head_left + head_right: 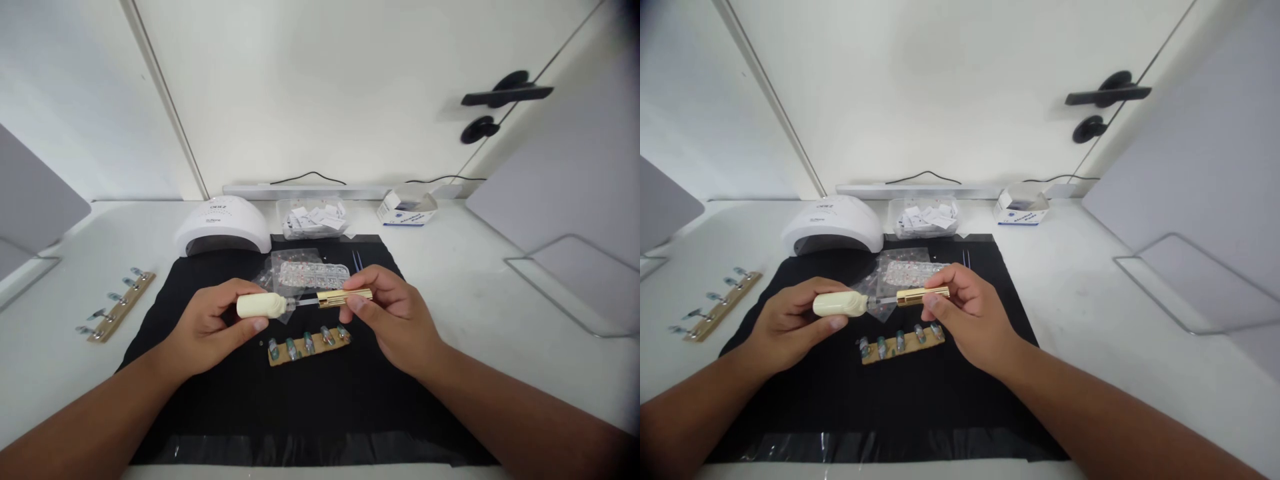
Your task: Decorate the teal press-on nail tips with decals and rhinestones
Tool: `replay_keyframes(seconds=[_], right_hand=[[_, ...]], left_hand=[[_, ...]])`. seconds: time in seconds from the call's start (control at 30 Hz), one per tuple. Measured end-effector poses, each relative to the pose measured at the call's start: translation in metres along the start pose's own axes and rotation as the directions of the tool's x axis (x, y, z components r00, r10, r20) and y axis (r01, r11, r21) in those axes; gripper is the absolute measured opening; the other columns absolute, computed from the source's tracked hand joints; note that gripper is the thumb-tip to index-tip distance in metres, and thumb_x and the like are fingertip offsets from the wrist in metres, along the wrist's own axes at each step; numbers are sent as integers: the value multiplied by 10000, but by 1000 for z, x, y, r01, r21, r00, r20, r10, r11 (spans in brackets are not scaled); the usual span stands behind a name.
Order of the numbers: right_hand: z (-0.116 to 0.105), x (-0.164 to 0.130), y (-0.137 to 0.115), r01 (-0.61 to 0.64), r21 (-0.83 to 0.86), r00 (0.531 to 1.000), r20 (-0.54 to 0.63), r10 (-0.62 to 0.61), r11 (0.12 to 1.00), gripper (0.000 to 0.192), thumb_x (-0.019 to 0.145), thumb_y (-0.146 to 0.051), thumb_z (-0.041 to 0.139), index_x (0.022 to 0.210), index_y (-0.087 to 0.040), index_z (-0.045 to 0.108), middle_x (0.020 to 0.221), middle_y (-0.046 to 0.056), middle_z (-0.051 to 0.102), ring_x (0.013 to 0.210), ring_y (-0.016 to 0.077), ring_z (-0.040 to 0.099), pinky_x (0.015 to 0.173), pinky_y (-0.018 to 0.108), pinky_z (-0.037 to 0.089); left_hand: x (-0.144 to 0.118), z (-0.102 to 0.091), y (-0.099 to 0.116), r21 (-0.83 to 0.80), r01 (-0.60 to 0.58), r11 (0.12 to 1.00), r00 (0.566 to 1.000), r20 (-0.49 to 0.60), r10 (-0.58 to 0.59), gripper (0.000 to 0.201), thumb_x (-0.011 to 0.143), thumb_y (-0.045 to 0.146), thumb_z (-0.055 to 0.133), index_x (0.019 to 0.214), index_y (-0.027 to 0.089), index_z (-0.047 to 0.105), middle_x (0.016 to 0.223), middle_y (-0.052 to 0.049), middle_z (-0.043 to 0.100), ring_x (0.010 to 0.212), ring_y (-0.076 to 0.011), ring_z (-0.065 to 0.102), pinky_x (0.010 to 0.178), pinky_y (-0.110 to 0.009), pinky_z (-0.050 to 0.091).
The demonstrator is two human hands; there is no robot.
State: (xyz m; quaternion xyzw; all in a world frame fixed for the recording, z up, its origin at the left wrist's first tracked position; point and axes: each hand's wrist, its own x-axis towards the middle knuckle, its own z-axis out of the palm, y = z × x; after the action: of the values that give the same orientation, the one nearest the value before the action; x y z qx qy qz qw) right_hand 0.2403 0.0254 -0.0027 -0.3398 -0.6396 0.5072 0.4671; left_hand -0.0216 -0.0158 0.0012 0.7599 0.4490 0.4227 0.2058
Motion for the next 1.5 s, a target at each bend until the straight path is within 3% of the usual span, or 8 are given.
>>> replay_keyframes(seconds=[0.23,0.43,0.5,0.6,0.73,0.87,1.2,1.5], right_hand=[[12,-5,-6,-25,-158,993,114,43,987,90,823,-264,681,891,-211,655,642,-26,676,572,114,626,533,225,478],[3,-4,-2,40,-33,997,-71,-43,999,42,833,-260,671,845,-226,650,547,-57,602,504,106,584,518,235,458],[3,-5,-3,59,-59,996,-70,-64,996,30,834,-247,663,852,-231,646,551,-58,595,496,106,573,508,237,457],[8,-8,-7,97,-214,993,80,-81,972,32,828,-226,655,858,-223,646,628,-39,637,523,103,578,499,226,451],[16,-11,-14,294,-434,927,346,-144,851,19,822,-197,633,835,-190,645,677,-18,682,566,105,599,540,224,447],[16,-10,-13,406,-525,898,381,-220,748,44,837,-204,603,837,-179,639,677,-8,699,587,115,606,573,232,445],[-2,-4,-17,358,-524,925,309,-220,773,82,769,-131,565,706,-181,586,569,-40,585,491,77,521,488,189,403],[-23,8,-20,178,-536,969,240,-54,825,103,736,-141,551,656,-205,550,508,-61,521,430,73,423,431,205,326]], left_hand=[[0,3,4,0,-49,999,995,86,49,191,823,253,715,1006,207,688,842,-18,751,606,-129,662,504,-192,487],[1,1,-1,-68,76,995,996,-37,-79,172,791,286,738,933,195,703,793,-11,714,623,-134,627,529,-218,477],[2,1,-5,-122,115,986,987,-97,-127,178,787,302,738,916,186,697,751,-6,690,597,-126,592,518,-222,458],[5,1,-11,-207,144,968,974,-146,-176,203,779,312,744,918,174,689,746,-10,686,609,-124,582,530,-221,456],[6,3,-14,-221,146,964,973,-142,-180,211,773,301,754,927,170,694,746,-3,679,614,-113,571,529,-203,448],[5,2,-14,-191,130,973,982,-111,-153,190,784,293,749,929,182,699,749,5,672,622,-110,567,531,-196,445],[2,-2,-13,-99,168,981,982,-66,-175,164,807,275,718,952,209,682,753,9,650,592,-110,543,515,-212,428],[2,-2,-13,-84,174,981,982,-63,-179,146,810,270,714,937,210,677,756,6,646,599,-109,540,522,-213,429]])
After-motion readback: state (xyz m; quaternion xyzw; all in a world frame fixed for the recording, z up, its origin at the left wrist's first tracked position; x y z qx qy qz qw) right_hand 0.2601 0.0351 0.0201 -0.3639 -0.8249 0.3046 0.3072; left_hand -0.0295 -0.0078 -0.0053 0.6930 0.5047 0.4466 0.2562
